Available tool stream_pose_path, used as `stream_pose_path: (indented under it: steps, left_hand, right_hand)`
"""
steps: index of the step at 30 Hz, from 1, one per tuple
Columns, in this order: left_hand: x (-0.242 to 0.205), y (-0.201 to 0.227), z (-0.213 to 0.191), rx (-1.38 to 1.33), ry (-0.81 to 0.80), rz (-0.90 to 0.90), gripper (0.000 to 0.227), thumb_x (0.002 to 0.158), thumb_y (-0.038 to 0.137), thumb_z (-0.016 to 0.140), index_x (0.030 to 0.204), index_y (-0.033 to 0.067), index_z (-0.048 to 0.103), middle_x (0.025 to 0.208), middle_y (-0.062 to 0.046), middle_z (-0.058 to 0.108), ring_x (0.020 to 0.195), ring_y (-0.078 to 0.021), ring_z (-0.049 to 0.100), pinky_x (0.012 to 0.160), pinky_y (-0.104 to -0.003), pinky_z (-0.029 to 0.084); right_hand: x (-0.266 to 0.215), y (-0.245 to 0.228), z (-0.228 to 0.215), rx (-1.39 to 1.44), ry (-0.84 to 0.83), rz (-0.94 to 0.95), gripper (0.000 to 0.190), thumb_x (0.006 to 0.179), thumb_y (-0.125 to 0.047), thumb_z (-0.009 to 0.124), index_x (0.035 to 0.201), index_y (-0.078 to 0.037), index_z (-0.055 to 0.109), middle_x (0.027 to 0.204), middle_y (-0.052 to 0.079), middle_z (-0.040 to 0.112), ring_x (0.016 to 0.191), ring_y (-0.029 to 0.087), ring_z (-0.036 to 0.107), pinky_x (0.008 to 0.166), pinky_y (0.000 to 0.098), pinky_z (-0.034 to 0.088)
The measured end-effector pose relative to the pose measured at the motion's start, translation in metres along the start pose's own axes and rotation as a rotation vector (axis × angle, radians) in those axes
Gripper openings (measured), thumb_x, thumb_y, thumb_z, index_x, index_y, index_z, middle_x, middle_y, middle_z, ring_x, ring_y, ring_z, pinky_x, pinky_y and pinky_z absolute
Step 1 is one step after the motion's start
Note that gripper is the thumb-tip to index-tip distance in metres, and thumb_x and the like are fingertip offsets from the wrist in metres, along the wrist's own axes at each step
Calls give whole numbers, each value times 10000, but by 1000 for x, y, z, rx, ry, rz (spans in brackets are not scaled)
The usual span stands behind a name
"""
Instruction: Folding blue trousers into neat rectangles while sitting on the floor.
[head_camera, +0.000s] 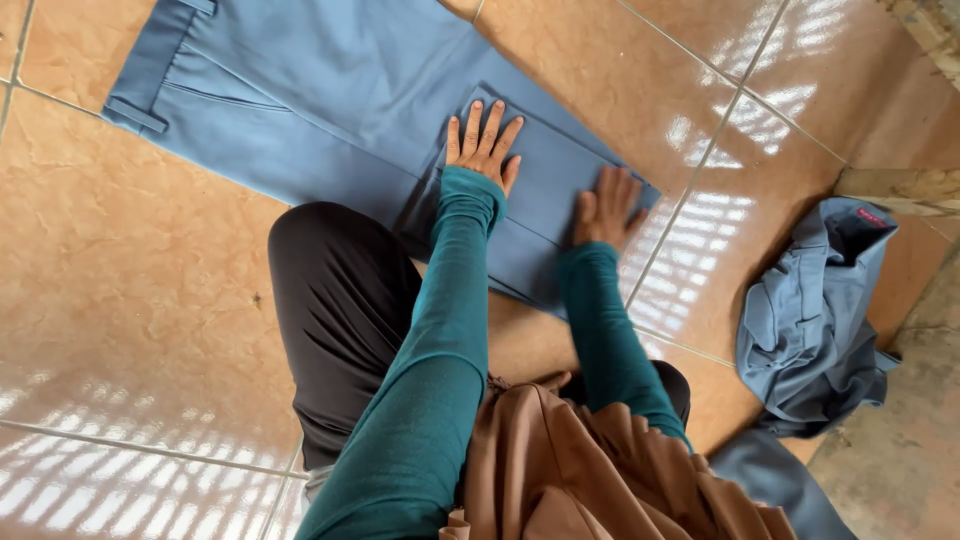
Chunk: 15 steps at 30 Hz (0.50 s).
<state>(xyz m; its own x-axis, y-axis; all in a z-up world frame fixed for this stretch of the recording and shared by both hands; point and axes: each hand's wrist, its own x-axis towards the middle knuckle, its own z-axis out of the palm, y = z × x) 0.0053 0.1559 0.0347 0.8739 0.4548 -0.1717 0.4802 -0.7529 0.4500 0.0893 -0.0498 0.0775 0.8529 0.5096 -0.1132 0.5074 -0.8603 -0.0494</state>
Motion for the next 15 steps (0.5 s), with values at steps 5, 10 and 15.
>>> stream_pose_path:
  steps: [5, 10, 15]
  left_hand:
    - [-6, -1, -2, -23, 224, 67, 593, 1072, 401, 428, 1625, 224, 306, 1695, -47, 132, 1548, -321, 51, 1249, -581, 23]
    - [-1, -6, 15, 5, 274, 77, 608, 1071, 418, 454, 1630, 234, 302, 1695, -46, 113, 1542, -327, 23, 1244, -598, 31]
    - [1, -5, -1, 75, -1, 9, 602, 1111, 517, 277, 1646, 380, 39, 1729, 26, -53, 1567, -311, -125, 1259, -598, -98]
  right_hand:
    - [10, 63, 4, 76, -74, 385, 702, 1008, -652, 159, 1640, -347, 174, 1735, -72, 75, 1585, 277, -32, 1200, 622, -137]
    - [-36, 15, 48, 24, 96, 231, 681, 1057, -615, 167, 1656, -291, 157, 1739, -5, 41, 1588, 252, -38, 1235, 619, -89]
    - [-89, 22, 40, -59, -103, 124, 660, 1083, -602, 175, 1669, -337, 25, 1747, 7, -47, 1596, 265, -105, 1231, 631, -65]
